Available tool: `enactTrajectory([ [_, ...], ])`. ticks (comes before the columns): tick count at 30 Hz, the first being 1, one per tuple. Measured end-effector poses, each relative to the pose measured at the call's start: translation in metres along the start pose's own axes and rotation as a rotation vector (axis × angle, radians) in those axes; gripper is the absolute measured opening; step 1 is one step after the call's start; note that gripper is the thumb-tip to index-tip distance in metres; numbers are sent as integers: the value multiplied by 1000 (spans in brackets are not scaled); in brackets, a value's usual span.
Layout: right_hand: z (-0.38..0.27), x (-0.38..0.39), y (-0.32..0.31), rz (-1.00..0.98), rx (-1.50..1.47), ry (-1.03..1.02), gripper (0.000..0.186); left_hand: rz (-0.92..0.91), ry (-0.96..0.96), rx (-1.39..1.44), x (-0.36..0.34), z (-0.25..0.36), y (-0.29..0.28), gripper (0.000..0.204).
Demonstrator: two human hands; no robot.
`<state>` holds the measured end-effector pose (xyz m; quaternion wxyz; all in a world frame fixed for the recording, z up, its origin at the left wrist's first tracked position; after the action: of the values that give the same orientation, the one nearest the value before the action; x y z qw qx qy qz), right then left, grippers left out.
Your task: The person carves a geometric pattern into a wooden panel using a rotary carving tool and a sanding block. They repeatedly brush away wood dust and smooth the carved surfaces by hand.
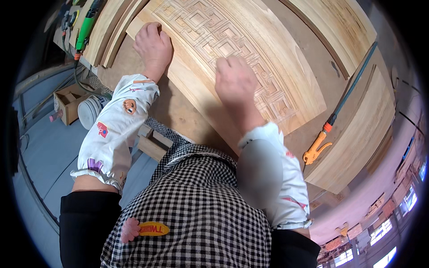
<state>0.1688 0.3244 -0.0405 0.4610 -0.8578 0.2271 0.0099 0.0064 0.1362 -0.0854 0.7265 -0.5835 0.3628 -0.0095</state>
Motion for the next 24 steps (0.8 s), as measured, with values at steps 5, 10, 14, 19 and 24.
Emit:
enactTrajectory([
  [5,2,-7,-8,-132,-13,-18,7,-16,-2,2,4,-1,1,25],
  [10,4,0,-10,-143,8,-3,6,5,8,0,-2,2,-1,25],
  [14,4,-13,-4,-85,22,-6,6,-4,3,26,-2,2,-1,25],
  [19,34,39,-49,-93,-32,198,14,-6,-2,13,2,-5,6,28],
  [24,31,65,-49,-112,-53,244,15,-42,-12,15,0,-2,0,27],
])
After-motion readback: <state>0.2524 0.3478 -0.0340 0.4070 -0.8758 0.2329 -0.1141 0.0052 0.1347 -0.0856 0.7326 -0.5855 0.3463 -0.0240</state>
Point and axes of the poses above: each hand's wrist, its own x-axis away from the middle knuckle, its own y-axis out of the palm, z = x × y, the point moved 3 cm from there along -x, towards the middle knuckle, and after that the axes turned 13 degrees about y, right-handed, at the moved point
